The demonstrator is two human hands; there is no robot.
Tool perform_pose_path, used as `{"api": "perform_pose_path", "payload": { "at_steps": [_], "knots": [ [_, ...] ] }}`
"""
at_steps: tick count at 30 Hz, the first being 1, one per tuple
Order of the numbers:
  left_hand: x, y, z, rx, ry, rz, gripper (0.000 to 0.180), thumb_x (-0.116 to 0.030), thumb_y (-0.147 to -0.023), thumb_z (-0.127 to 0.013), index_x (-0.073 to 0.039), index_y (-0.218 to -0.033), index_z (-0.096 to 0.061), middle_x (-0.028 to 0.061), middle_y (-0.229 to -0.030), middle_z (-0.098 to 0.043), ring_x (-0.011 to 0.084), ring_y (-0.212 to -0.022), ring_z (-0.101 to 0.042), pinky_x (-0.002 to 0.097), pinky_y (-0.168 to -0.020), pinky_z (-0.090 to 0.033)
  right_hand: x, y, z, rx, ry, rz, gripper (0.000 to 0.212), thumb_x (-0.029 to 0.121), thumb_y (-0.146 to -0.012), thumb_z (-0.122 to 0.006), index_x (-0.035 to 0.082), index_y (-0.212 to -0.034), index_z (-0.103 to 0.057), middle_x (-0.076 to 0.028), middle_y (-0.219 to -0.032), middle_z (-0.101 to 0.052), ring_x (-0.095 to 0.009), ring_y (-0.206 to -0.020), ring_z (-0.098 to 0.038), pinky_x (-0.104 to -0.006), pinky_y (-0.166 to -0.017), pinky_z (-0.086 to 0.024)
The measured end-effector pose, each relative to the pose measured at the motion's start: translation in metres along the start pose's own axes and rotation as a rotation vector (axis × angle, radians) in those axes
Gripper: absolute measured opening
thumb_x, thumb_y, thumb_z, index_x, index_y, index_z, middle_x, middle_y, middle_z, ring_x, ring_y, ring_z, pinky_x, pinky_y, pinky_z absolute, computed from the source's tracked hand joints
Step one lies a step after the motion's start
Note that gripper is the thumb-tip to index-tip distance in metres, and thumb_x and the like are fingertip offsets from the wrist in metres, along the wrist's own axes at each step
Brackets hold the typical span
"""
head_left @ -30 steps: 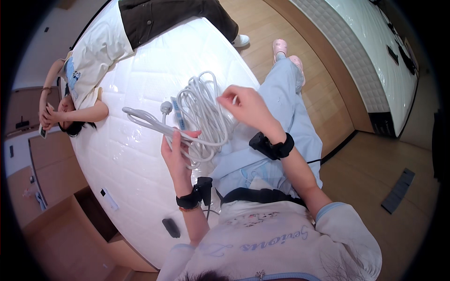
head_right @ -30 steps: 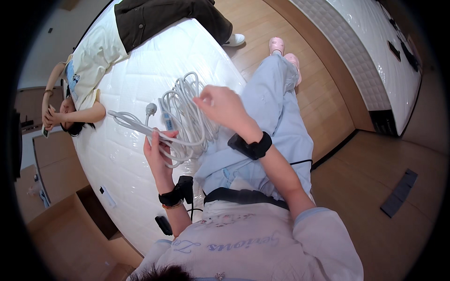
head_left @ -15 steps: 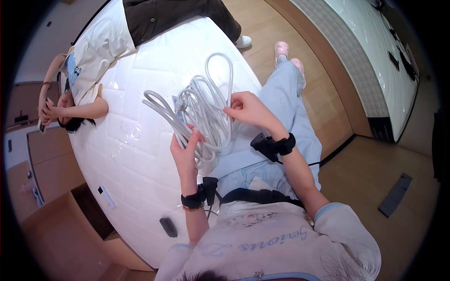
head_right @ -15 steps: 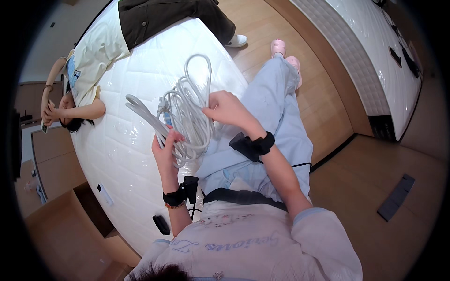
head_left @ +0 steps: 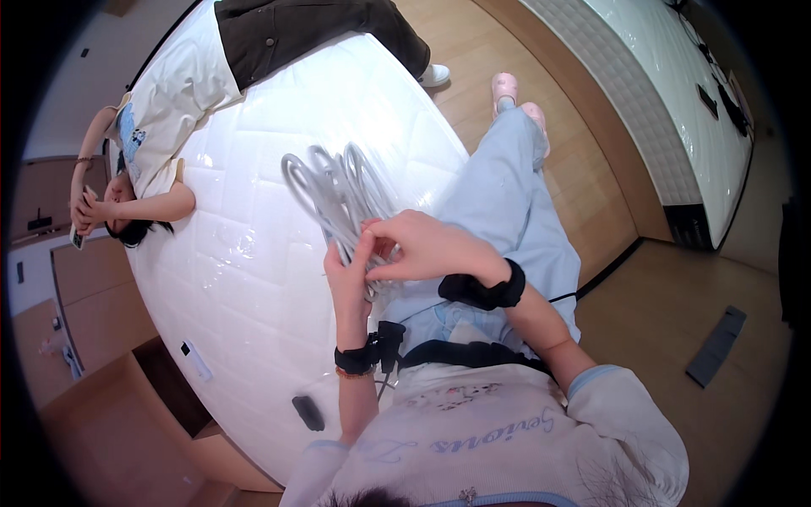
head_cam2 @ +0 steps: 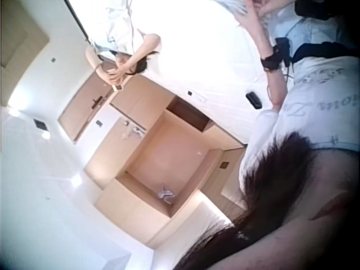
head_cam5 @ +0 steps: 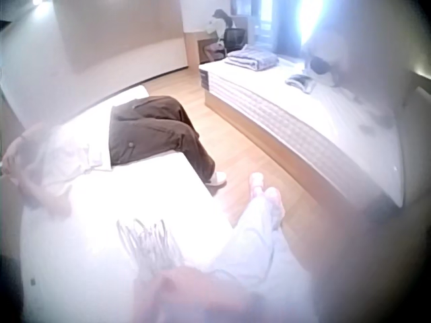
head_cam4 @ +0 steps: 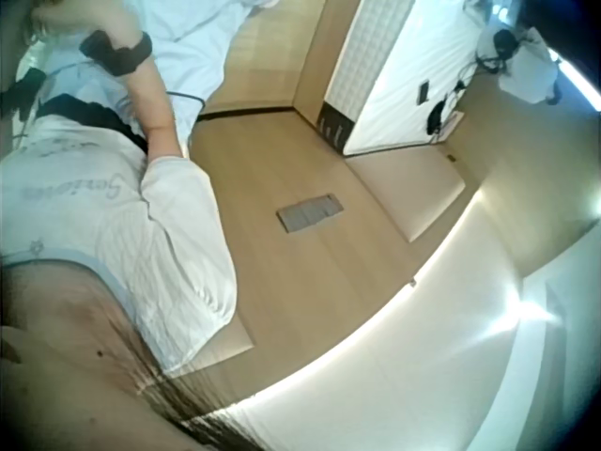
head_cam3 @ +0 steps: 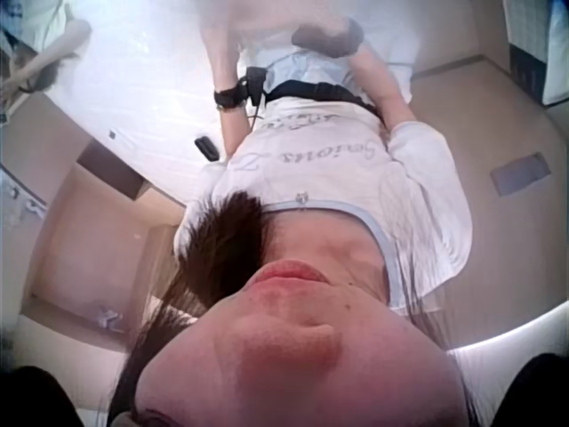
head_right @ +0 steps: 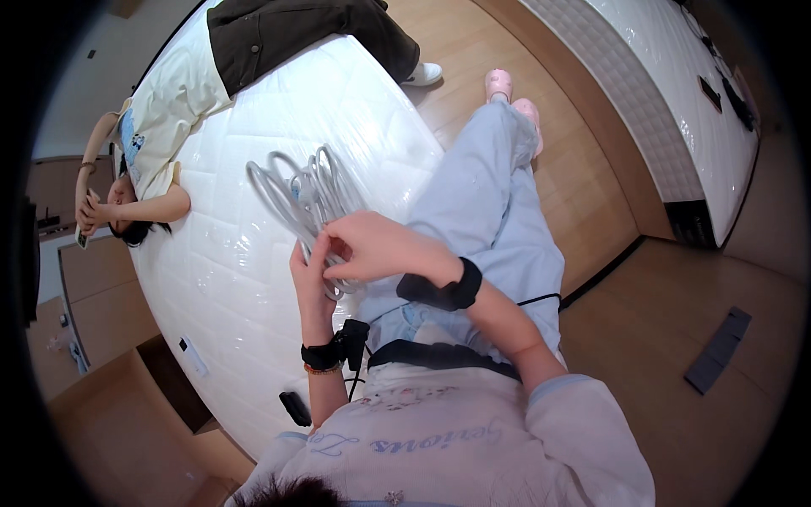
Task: The person coils a long white cable attached to a power strip by hand while sitting on a mattress.
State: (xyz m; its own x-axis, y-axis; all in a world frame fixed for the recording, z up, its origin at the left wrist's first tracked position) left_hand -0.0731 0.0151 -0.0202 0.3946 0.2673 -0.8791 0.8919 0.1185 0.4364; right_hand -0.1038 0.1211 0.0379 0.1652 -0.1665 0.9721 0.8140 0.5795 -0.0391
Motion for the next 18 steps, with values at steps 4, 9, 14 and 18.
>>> {"api": "perform_pose_path", "payload": {
  "at_steps": [4, 9, 14, 18],
  "knots": [
    [-0.018, -0.001, 0.009, -0.071, 0.128, -0.09, 0.028, -0.016, -0.089, -0.055, 0.006, -0.106, -0.051, 0.0119, -0.086, -0.061, 0.0168, -0.076, -0.059, 0.0278, -0.069, -0.047, -0.012, 0.003, 0.042, -0.121, -0.169, -0.121, 0.03, 0.022, -0.077, -0.068, -0.002, -0.094, -0.063, -0.007, -0.076, -0.065, -0.016, -0.069, -0.062, -0.0265, -0.061, -0.049],
    [-0.018, 0.004, 0.017, 0.033, 0.076, -0.082, 0.02, -0.02, -0.091, -0.052, 0.001, -0.092, -0.05, 0.0049, -0.072, -0.051, 0.0166, -0.069, -0.053, 0.0301, -0.065, -0.044, -0.109, 0.005, 0.049, -0.359, 0.072, -0.393, 0.03, 0.026, -0.078, -0.067, -0.002, -0.087, -0.065, -0.007, -0.072, -0.064, -0.014, -0.066, -0.059, -0.0243, -0.061, -0.047],
    [-0.033, 0.012, -0.01, 0.289, 0.518, -0.117, 0.017, -0.012, -0.091, -0.05, -0.002, -0.08, -0.044, 0.0036, -0.064, -0.042, 0.0168, -0.061, -0.047, 0.0305, -0.063, -0.043, -0.129, -0.006, -0.012, -0.218, 0.006, -0.477, 0.045, 0.039, -0.071, -0.066, -0.006, -0.067, -0.061, -0.021, -0.061, -0.059, -0.03, -0.057, -0.059, -0.0369, -0.055, -0.045],
    [-0.036, 0.012, -0.005, 0.265, 0.359, -0.13, 0.015, -0.012, -0.091, -0.051, -0.001, -0.082, -0.046, 0.0036, -0.066, -0.045, 0.0155, -0.063, -0.049, 0.0291, -0.063, -0.043, -0.109, -0.006, 0.02, -0.425, -0.035, -0.293, 0.033, 0.03, -0.074, -0.063, -0.002, -0.069, -0.06, -0.018, -0.061, -0.057, -0.029, -0.055, -0.057, -0.0368, -0.052, -0.044]
  ]
}}
Point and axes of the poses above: each hand's wrist, its own y-axis away from the middle knuckle, its own z-axis out of the back of the hand, x = y × z, the point moved 9 cm from there along -y, towards the middle knuckle
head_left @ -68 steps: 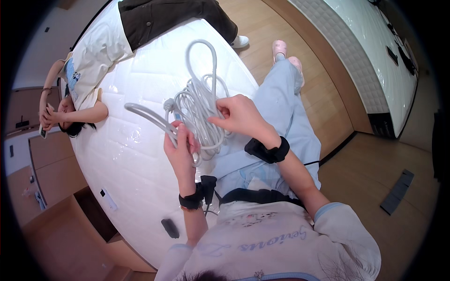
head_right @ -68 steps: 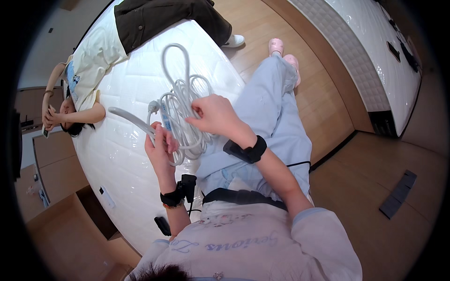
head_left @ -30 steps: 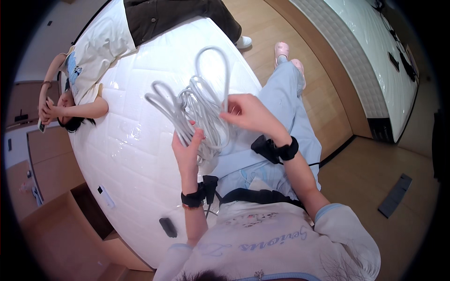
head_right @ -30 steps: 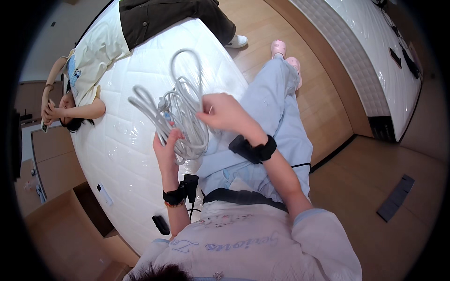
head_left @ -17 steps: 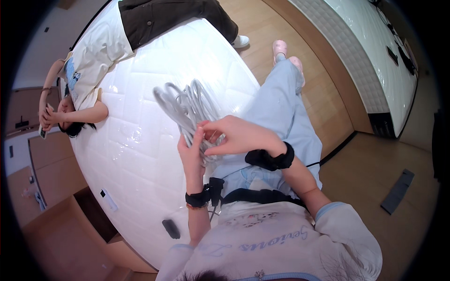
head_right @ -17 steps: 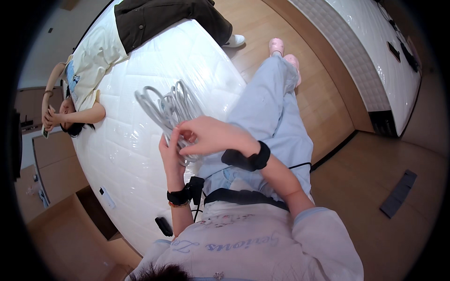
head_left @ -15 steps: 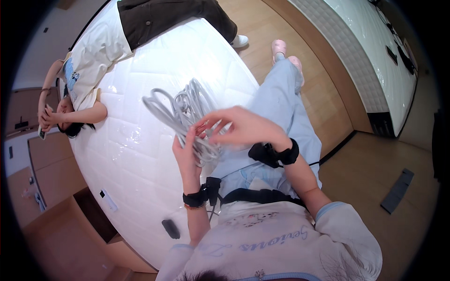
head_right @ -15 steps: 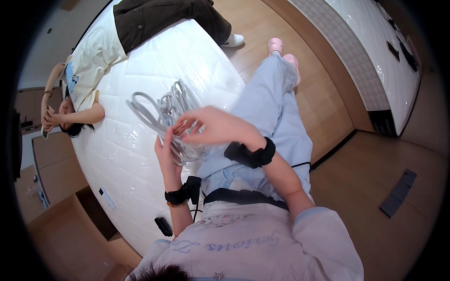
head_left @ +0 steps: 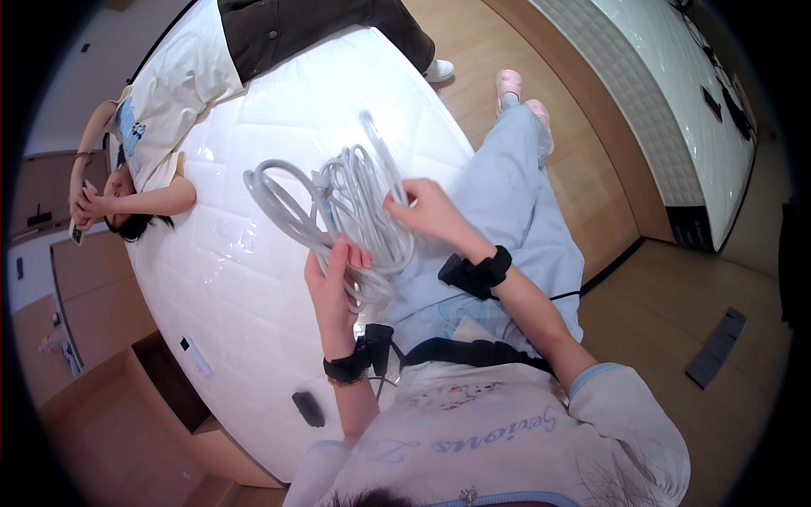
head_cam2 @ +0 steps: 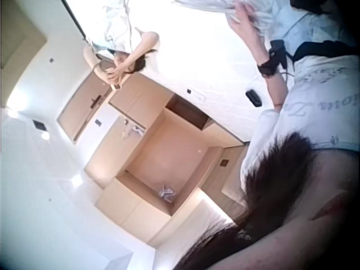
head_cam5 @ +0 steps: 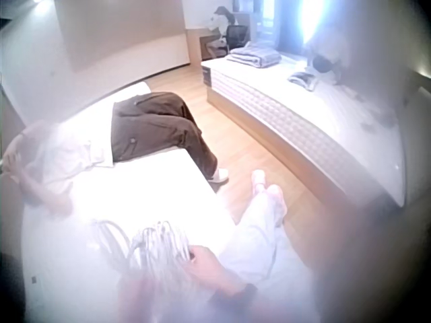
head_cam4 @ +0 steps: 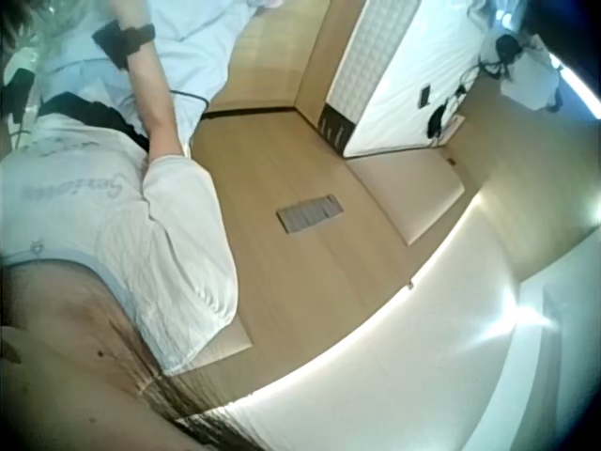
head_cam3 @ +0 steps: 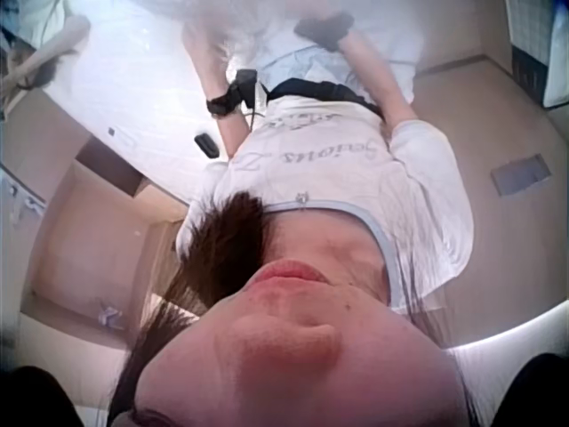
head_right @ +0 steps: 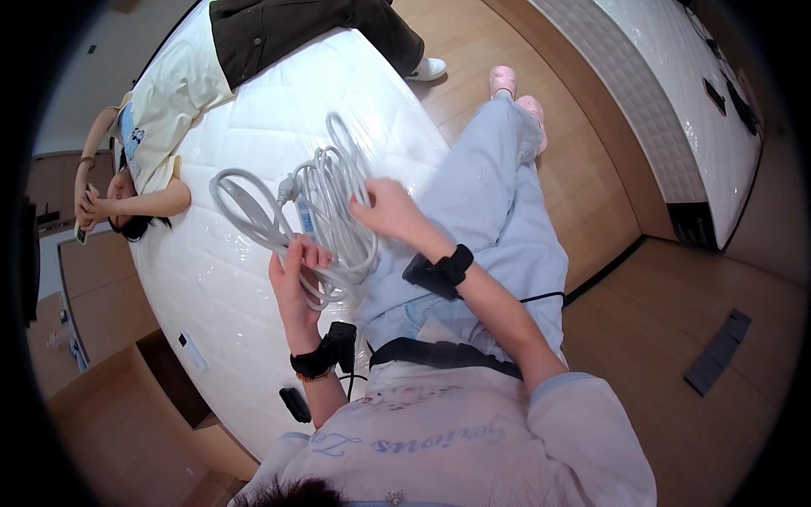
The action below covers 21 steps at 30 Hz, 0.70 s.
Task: The person coils a long white cable attached to a power strip by hand while sitting on a mattress.
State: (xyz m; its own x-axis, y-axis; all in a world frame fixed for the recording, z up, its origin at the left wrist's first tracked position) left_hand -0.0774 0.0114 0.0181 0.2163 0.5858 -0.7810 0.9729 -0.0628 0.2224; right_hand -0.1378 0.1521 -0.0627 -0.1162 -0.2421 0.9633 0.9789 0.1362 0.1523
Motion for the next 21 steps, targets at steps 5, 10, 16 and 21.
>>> {"api": "perform_pose_path", "payload": {
  "at_steps": [5, 10, 16, 21],
  "knots": [
    [0.009, -0.004, 0.034, -0.33, -0.292, 0.025, 0.02, -0.021, -0.093, -0.05, -0.001, -0.09, -0.048, 0.0027, -0.072, -0.048, 0.0118, -0.068, -0.048, 0.025, -0.061, -0.042, 0.086, 0.013, 0.03, -0.052, 0.024, 0.302, 0.018, 0.02, -0.08, -0.058, 0.002, -0.086, -0.059, -0.013, -0.072, -0.058, -0.026, -0.063, -0.057, -0.0342, -0.056, -0.044],
    [0.019, -0.006, 0.04, -0.34, -0.291, 0.008, 0.022, -0.022, -0.091, -0.053, -0.001, -0.097, -0.051, 0.0034, -0.077, -0.052, 0.0115, -0.072, -0.052, 0.0251, -0.064, -0.044, 0.101, 0.038, -0.021, 0.228, 0.266, 0.32, 0.031, 0.017, -0.082, -0.056, 0.002, -0.109, -0.051, -0.013, -0.08, -0.059, -0.031, -0.07, -0.058, -0.0364, -0.06, -0.044],
    [0.018, -0.003, 0.037, -0.387, -0.272, 0.021, 0.025, -0.021, -0.087, -0.06, -0.001, -0.1, -0.054, 0.0056, -0.084, -0.058, 0.0123, -0.08, -0.058, 0.025, -0.067, -0.047, 0.117, 0.058, -0.033, 0.373, 0.283, 0.417, 0.05, 0.024, -0.08, -0.058, -0.004, -0.118, -0.044, -0.021, -0.111, -0.052, -0.033, -0.092, -0.056, -0.0368, -0.072, -0.048],
    [0.03, 0.001, 0.061, -0.365, -0.198, 0.172, 0.021, -0.018, -0.085, -0.062, -0.001, -0.096, -0.055, 0.0065, -0.085, -0.059, 0.013, -0.08, -0.059, 0.0264, -0.068, -0.047, 0.128, 0.053, -0.013, 0.201, 0.266, 0.658, 0.043, 0.024, -0.081, -0.059, -0.006, -0.111, -0.052, -0.021, -0.119, -0.05, -0.03, -0.097, -0.056, -0.0316, -0.084, -0.044]
  ]
}}
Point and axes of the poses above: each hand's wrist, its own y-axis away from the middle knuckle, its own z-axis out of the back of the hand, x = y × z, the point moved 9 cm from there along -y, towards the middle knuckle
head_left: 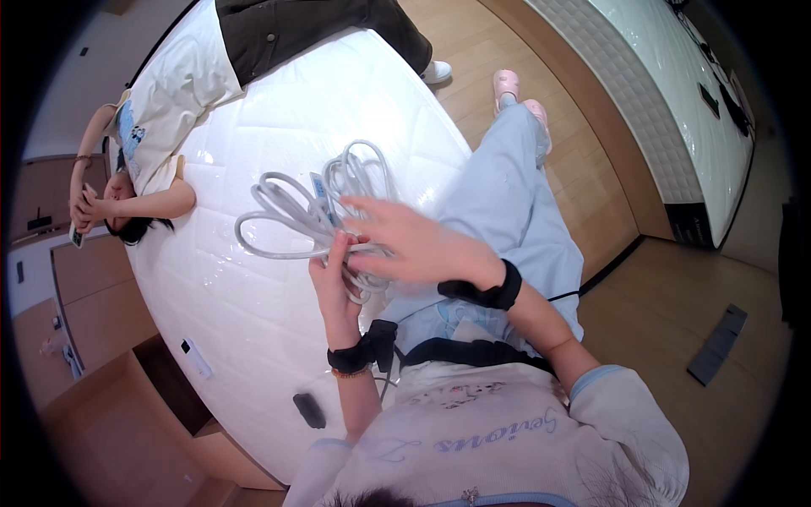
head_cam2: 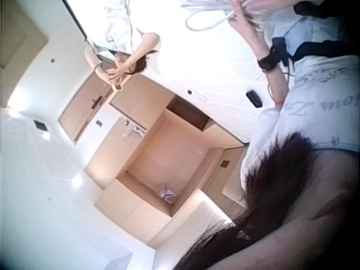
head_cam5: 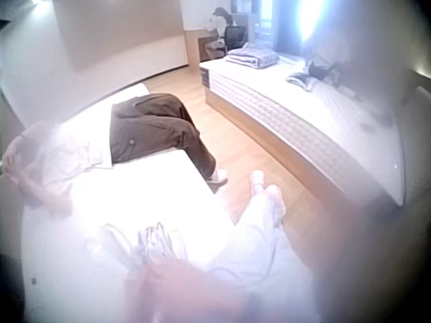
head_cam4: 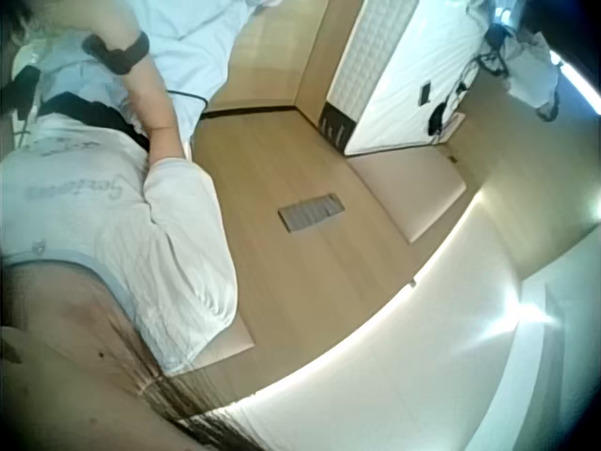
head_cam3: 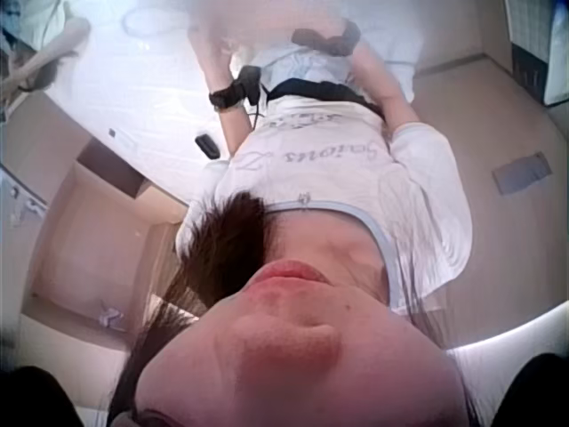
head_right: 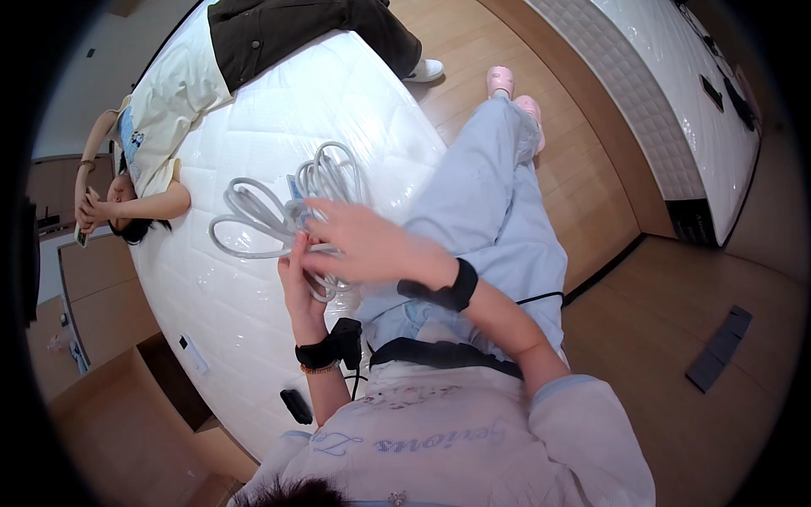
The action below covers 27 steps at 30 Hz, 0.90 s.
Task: The person coils a long white cable attached to a power strip by hand while sitting on a mattress.
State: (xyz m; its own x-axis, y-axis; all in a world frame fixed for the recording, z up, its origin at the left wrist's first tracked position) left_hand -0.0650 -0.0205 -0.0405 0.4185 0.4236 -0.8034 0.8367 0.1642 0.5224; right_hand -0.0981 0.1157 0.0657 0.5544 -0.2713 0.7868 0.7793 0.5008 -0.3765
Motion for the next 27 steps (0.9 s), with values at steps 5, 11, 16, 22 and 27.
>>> {"api": "perform_pose_path", "payload": {
  "at_steps": [5, 11, 16, 22, 27],
  "knots": [
    [-0.02, 0.006, -0.009, 0.096, 0.11, -0.118, 0.018, -0.017, -0.086, -0.06, -0.002, -0.093, -0.053, 0.0054, -0.083, -0.056, 0.0157, -0.081, -0.057, 0.0284, -0.075, -0.048, -0.098, 0.024, 0.017, -0.186, -0.066, -0.555, 0.048, 0.037, -0.077, -0.062, -0.005, -0.1, -0.058, -0.021, -0.098, -0.06, -0.034, -0.088, -0.059, -0.0351, -0.079, -0.046],
    [-0.024, 0.018, -0.023, 0.295, 0.306, -0.124, 0.013, -0.006, -0.082, -0.061, -0.001, -0.091, -0.052, 0.0055, -0.074, -0.052, 0.0222, -0.08, -0.058, 0.0341, -0.075, -0.048, -0.126, 0.054, -0.051, 0.271, -0.065, -0.89, 0.063, 0.049, -0.062, -0.069, -0.003, -0.096, -0.061, -0.022, -0.092, -0.063, -0.035, -0.083, -0.062, -0.0375, -0.073, -0.049],
    [-0.03, 0.019, -0.022, 0.258, 0.062, -0.18, 0.017, -0.006, -0.081, -0.063, 0.0, -0.091, -0.052, 0.0062, -0.074, -0.054, 0.021, -0.077, -0.06, 0.0323, -0.073, -0.049, -0.113, 0.042, -0.023, 0.088, 0.291, -0.753, 0.043, 0.037, -0.064, -0.069, -0.001, -0.08, -0.057, -0.017, -0.078, -0.062, -0.032, -0.072, -0.06, -0.038, -0.062, -0.047],
    [-0.023, 0.019, -0.019, 0.133, -0.096, -0.139, 0.016, -0.006, -0.082, -0.063, 0.001, -0.092, -0.053, 0.0082, -0.074, -0.057, 0.0191, -0.072, -0.061, 0.03, -0.066, -0.05, -0.11, 0.039, -0.046, 0.1, -0.08, -0.768, 0.045, 0.036, -0.065, -0.071, 0.0, -0.085, -0.052, -0.018, -0.079, -0.063, -0.037, -0.072, -0.062, -0.0433, -0.065, -0.049],
    [-0.018, 0.02, -0.022, 0.157, -0.166, -0.118, 0.017, -0.008, -0.083, -0.062, 0.001, -0.093, -0.053, 0.0077, -0.072, -0.056, 0.0185, -0.071, -0.061, 0.0304, -0.063, -0.05, -0.11, 0.05, -0.078, 0.182, 0.009, -0.737, 0.057, 0.037, -0.061, -0.073, 0.0, -0.094, -0.046, -0.02, -0.077, -0.062, -0.039, -0.072, -0.061, -0.0438, -0.066, -0.049]
  ]
}}
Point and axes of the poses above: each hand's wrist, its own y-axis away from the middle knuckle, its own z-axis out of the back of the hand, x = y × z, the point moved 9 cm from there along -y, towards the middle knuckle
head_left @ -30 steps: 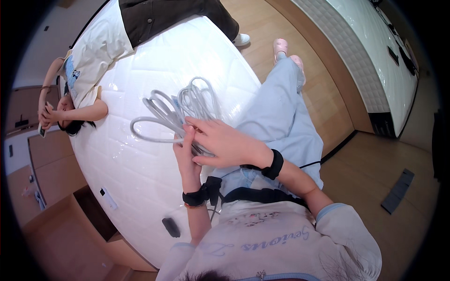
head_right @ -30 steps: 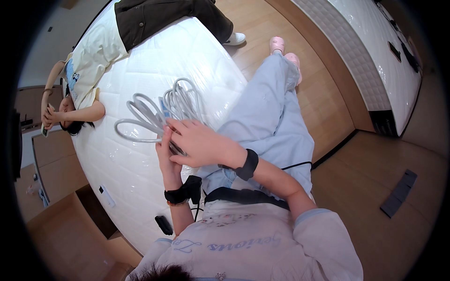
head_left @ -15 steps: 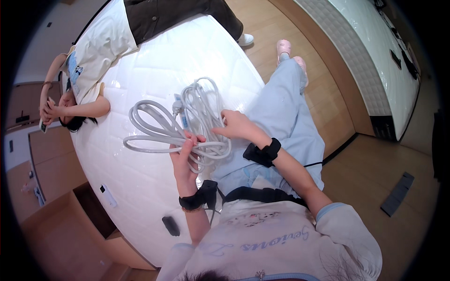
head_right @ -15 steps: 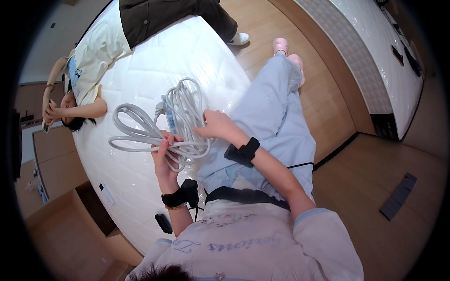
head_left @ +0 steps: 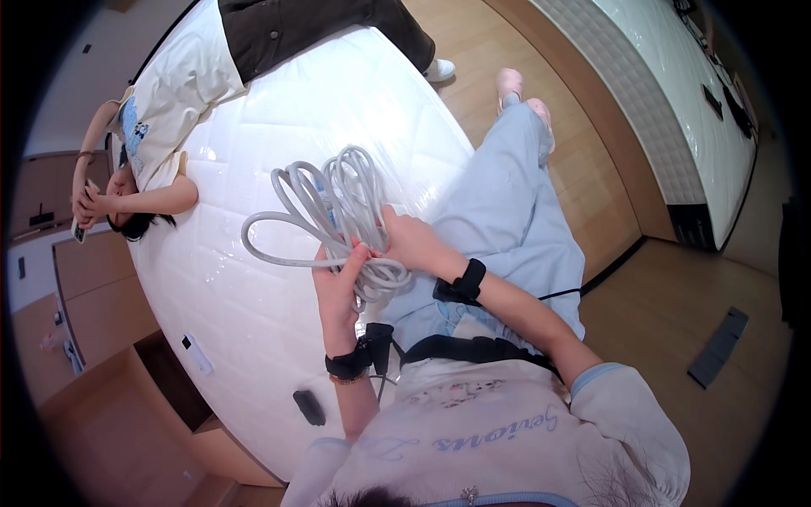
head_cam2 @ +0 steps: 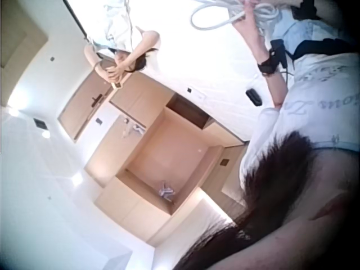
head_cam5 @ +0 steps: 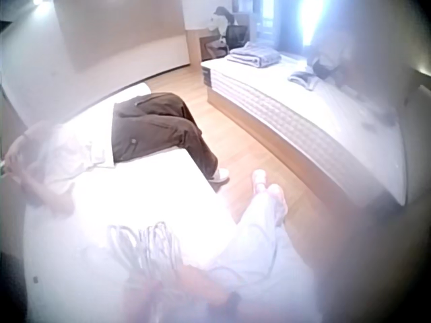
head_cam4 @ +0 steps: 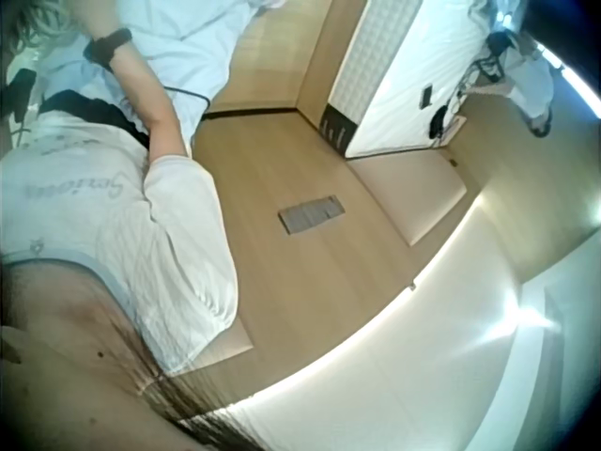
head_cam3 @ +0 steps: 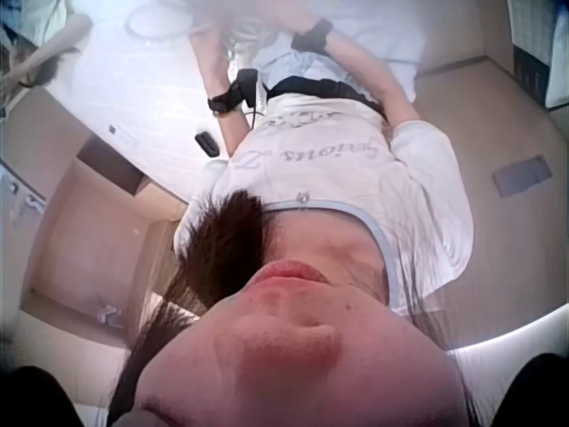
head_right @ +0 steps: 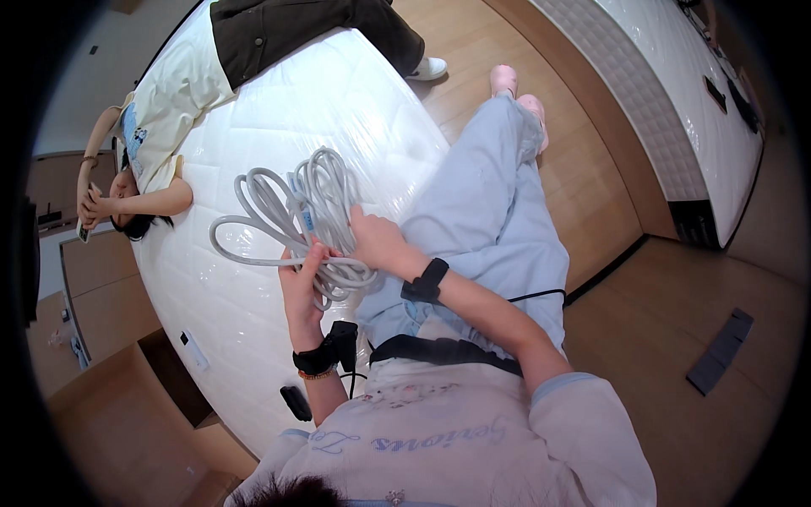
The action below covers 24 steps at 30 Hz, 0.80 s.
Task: The person coils a long white cable attached to a power strip by hand while sitting on a mattress.
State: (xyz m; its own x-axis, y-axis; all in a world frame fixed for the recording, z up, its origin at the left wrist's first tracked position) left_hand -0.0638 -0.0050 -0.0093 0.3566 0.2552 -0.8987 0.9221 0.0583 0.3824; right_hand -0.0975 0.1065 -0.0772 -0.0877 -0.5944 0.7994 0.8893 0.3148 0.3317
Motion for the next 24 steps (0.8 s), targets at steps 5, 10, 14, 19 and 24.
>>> {"api": "perform_pose_path", "payload": {
  "at_steps": [5, 10, 14, 19, 24],
  "knots": [
    [-0.005, -0.002, 0.007, -0.095, -0.104, 0.027, 0.021, -0.01, -0.083, -0.063, 0.002, -0.097, -0.052, 0.0081, -0.071, -0.056, 0.0194, -0.069, -0.061, 0.0288, -0.061, -0.05, -0.005, -0.002, 0.032, -0.102, 0.15, 0.109, 0.056, 0.035, -0.061, -0.074, 0.001, -0.097, -0.047, -0.015, -0.064, -0.059, -0.035, -0.062, -0.06, -0.0399, -0.056, -0.046],
    [0.006, -0.008, 0.022, -0.137, -0.031, 0.073, 0.025, -0.016, -0.086, -0.059, 0.002, -0.101, -0.051, 0.0098, -0.081, -0.059, 0.0186, -0.072, -0.06, 0.029, -0.063, -0.05, 0.038, 0.009, 0.09, -0.065, -0.436, 0.21, 0.038, 0.019, -0.063, -0.064, 0.003, -0.095, -0.051, -0.008, -0.054, -0.054, -0.024, -0.053, -0.057, -0.0319, -0.05, -0.043],
    [0.014, -0.016, 0.017, -0.053, 0.294, 0.062, 0.03, -0.02, -0.089, -0.056, 0.002, -0.107, -0.049, 0.0092, -0.096, -0.058, 0.0166, -0.081, -0.058, 0.0293, -0.071, -0.049, 0.085, 0.03, 0.082, -0.038, -0.293, 0.385, 0.033, 0.015, -0.067, -0.063, 0.002, -0.095, -0.052, -0.009, -0.056, -0.055, -0.027, -0.055, -0.058, -0.0355, -0.05, -0.043],
    [0.012, -0.014, 0.023, -0.141, 0.109, 0.038, 0.029, -0.013, -0.082, -0.066, 0.002, -0.103, -0.052, 0.0086, -0.091, -0.059, 0.0146, -0.08, -0.058, 0.0269, -0.068, -0.049, 0.104, 0.048, 0.032, 0.001, 0.157, 0.485, 0.034, 0.019, -0.073, -0.065, 0.002, -0.1, -0.054, -0.016, -0.071, -0.059, -0.034, -0.065, -0.059, -0.0427, -0.058, -0.044],
    [0.008, -0.009, 0.021, -0.186, 0.063, 0.042, 0.035, -0.009, -0.077, -0.07, 0.002, -0.104, -0.051, 0.008, -0.092, -0.059, 0.0137, -0.08, -0.058, 0.0266, -0.068, -0.048, 0.111, 0.056, 0.051, -0.028, 0.154, 0.597, 0.033, 0.022, -0.074, -0.065, 0.001, -0.098, -0.057, -0.014, -0.074, -0.059, -0.032, -0.068, -0.059, -0.0386, -0.06, -0.046]
  ]
}}
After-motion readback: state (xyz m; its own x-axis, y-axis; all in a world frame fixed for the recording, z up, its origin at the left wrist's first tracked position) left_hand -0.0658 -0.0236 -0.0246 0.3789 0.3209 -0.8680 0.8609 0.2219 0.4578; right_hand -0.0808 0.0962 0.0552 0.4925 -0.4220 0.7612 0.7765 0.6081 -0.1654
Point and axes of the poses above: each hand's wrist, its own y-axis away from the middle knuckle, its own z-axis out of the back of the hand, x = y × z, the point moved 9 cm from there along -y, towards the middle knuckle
